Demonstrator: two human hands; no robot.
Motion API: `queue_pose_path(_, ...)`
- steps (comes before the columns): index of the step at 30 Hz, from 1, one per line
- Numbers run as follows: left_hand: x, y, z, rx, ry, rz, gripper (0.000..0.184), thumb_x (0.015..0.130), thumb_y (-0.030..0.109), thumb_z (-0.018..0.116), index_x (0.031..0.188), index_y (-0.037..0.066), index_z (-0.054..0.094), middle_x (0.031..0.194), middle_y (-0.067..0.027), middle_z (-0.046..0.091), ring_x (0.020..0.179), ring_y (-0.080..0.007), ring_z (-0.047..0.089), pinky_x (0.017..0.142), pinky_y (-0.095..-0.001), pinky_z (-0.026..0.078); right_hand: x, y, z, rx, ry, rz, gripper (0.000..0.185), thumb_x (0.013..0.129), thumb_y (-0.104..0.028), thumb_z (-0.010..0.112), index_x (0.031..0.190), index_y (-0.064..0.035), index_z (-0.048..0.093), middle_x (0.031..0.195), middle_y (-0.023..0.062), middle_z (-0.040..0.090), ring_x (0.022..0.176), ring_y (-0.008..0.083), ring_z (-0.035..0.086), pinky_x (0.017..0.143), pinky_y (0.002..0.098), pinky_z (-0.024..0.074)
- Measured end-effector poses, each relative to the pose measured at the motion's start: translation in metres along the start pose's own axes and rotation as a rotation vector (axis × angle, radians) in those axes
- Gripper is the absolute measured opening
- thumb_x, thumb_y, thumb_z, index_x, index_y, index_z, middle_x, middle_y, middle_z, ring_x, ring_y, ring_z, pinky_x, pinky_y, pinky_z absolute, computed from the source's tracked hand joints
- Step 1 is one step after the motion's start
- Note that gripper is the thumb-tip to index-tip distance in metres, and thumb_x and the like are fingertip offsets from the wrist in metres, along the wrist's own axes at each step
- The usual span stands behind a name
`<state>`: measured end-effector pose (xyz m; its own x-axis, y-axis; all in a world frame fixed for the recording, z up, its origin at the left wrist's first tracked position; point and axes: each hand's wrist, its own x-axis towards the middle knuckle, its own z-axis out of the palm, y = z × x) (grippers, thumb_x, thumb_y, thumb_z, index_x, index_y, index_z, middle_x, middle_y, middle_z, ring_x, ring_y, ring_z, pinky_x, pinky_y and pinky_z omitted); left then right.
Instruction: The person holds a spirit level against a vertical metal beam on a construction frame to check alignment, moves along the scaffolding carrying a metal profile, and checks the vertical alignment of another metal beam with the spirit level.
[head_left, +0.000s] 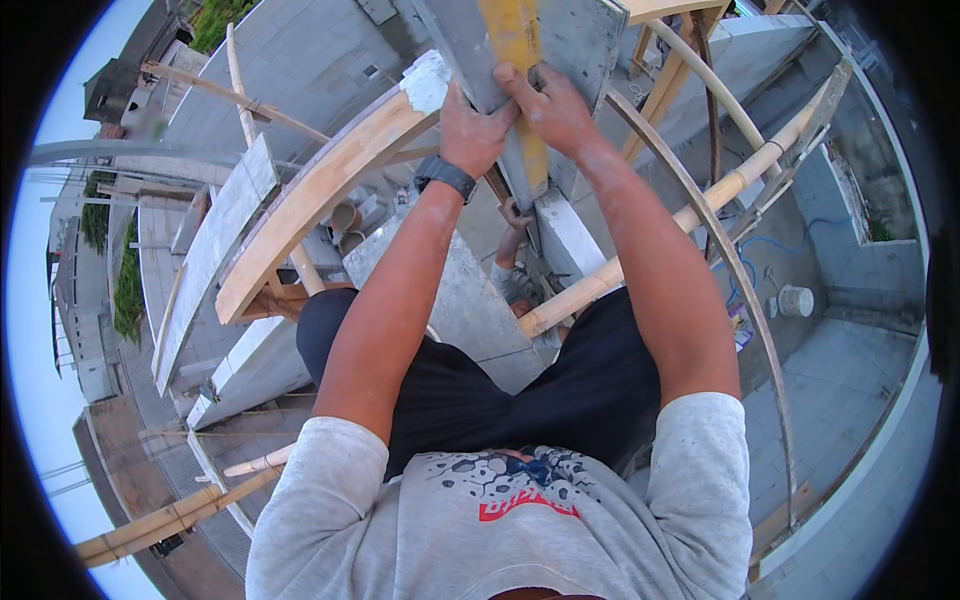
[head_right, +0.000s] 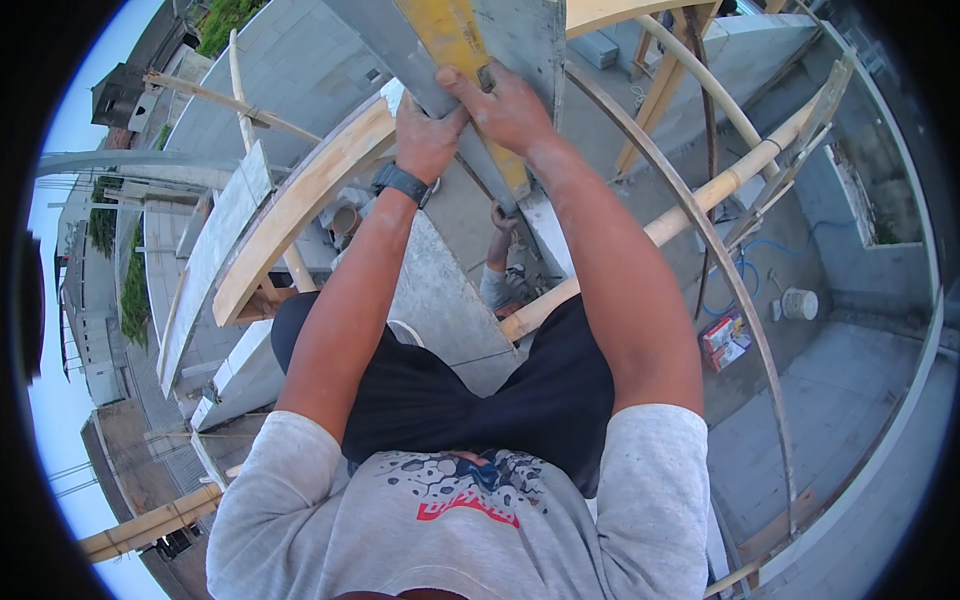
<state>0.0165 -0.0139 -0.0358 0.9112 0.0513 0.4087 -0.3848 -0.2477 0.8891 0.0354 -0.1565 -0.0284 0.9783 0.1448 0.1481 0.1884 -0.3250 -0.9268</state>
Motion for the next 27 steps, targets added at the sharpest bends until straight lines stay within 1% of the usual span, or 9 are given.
queue_pose_path(8,-0.001,-0.001,0.0,-0.014,0.006,-0.004,0.044,0.078,0.016,0.078,0.114,-0.001,0.058,0.104,-0.0107,0.069,0.093,-0.0176,0.066,0.081,-0.0315,0.053,0.0,0.002,0.0,0.03,-0.022,-0.007,0.104,0.078,-0.083,0.054,0.127,0.0086,0.055,0.117,0.0287,0.064,0.112,0.0387,0.062,0.097,0.0431,0.0459)
queue_pose_path(10,0.0,-0.002,0.0,0.063,0.017,0.017,0.045,0.078,0.017,0.079,0.114,-0.002,0.058,0.104,-0.0112,0.069,0.093,-0.0188,0.066,0.081,-0.0322,0.053,0.001,0.002,0.0,0.005,-0.033,-0.002,0.104,0.078,-0.083,0.053,0.127,0.0084,0.055,0.117,0.0287,0.064,0.112,0.039,0.062,0.097,0.0433,0.0457)
queue_pose_path(16,-0.001,0.005,-0.001,0.102,0.024,0.033,0.05,0.077,0.019,0.08,0.117,-0.002,0.058,0.109,-0.0132,0.068,0.099,-0.0219,0.066,0.085,-0.0351,0.052,0.0,0.0,0.0,0.035,-0.014,-0.054,0.102,0.079,-0.082,0.053,0.127,0.008,0.056,0.116,0.0272,0.065,0.111,0.0381,0.062,0.097,0.0433,0.0459)
queue_pose_path(20,-0.001,0.005,-0.002,0.11,0.02,0.023,0.051,0.077,0.02,0.08,0.117,-0.001,0.059,0.11,-0.0141,0.067,0.1,-0.0229,0.065,0.086,-0.0359,0.051,0.003,0.005,0.004,0.052,-0.012,-0.053,0.1,0.08,-0.081,0.054,0.126,0.0073,0.056,0.116,0.0262,0.065,0.111,0.0375,0.062,0.096,0.043,0.0461)
queue_pose_path(22,0.0,0.002,-0.004,0.127,-0.019,-0.031,0.06,0.077,0.021,0.081,0.125,0.0,0.052,0.114,-0.0155,0.066,0.102,-0.0247,0.065,0.09,-0.0357,0.051,0.003,0.004,0.004,0.049,-0.002,-0.047,0.1,0.08,-0.081,0.054,0.127,0.0071,0.056,0.117,0.026,0.065,0.11,0.0372,0.063,0.096,0.0426,0.0464)
queue_pose_path(26,0.0,0.003,-0.004,0.133,-0.025,-0.022,0.06,0.077,0.022,0.081,0.125,0.0,0.052,0.114,-0.0155,0.066,0.103,-0.0245,0.065,0.09,-0.0357,0.051,0.0,-0.001,0.002,0.068,-0.004,-0.055,0.099,0.08,-0.08,0.055,0.128,0.0068,0.055,0.117,0.0259,0.065,0.11,0.0373,0.063,0.096,0.0424,0.0465)
queue_pose_path(27,-0.001,0.003,-0.003,0.11,-0.01,-0.019,0.055,0.077,0.021,0.081,0.121,0.0,0.054,0.111,-0.0138,0.067,0.1,-0.0225,0.065,0.087,-0.0351,0.051,0.0,0.0,0.002,0.051,-0.008,-0.038,0.099,0.08,-0.08,0.055,0.128,0.0065,0.055,0.117,0.0262,0.065,0.11,0.0375,0.063,0.096,0.0423,0.0464)
